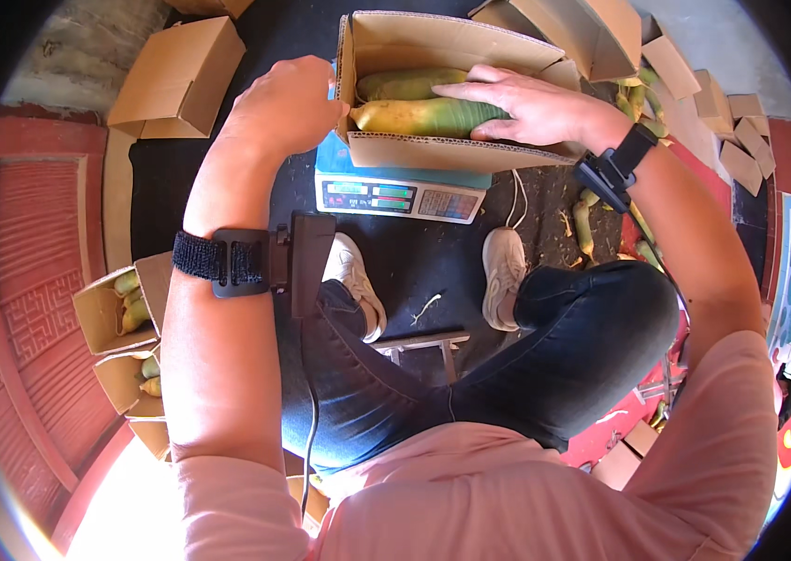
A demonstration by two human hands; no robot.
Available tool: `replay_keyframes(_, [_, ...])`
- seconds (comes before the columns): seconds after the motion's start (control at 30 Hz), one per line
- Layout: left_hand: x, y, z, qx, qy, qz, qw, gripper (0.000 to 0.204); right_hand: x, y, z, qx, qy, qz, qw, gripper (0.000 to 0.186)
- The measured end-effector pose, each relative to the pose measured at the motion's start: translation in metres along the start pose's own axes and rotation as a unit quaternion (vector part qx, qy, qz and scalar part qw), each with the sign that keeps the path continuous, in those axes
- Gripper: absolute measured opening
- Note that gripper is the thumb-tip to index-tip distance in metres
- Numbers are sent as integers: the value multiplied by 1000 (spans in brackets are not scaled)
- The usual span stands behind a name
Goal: The person picks up green vegetables from a pile on the floor and places them into a cardboard box resting on a digital scale. After filling the box, the person moves it aside and repeats the process with a new empty box. The task involves repetitive picking, weighing, and packing of the produce.
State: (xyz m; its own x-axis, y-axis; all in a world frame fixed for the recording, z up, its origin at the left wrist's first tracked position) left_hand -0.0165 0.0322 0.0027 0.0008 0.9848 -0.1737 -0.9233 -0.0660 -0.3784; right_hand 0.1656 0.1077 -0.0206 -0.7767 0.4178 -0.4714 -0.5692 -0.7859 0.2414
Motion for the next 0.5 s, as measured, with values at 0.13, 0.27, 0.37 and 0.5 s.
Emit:
replay_keyframes(0.13, [0, -3, 1, 20, 38, 31, 999, 36, 5, 4, -5, 12, 34, -14, 999, 51])
replay_keyframes(0.27, [4, -7, -1, 20, 33, 28, 999, 36, 25, -53, 9, 68, -38, -23, 997, 48])
replay_keyframes(0.37, [4, -2, -2, 39, 8, 27, 999, 35, 28, -85, -26, 118, 119, -191, 967, 50])
replay_keyframes(0.5, [6, -10, 1, 49, 10, 17, 999, 34, 28, -118, -56, 324, 181, -239, 897, 50])
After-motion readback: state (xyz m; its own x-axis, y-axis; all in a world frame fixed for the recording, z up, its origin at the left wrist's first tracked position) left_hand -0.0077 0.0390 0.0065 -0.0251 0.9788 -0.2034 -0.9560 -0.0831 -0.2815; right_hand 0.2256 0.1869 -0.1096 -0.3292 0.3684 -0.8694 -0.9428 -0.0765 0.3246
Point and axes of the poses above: each hand's wrist, its own x-axis towards the middle knuckle, its own z-axis out of the back of the hand, y = z × x, the point moved 8 cm from there along x, towards the middle knuckle, and after that the axes turned 12 degrees about -z, right-handed, at the moved point
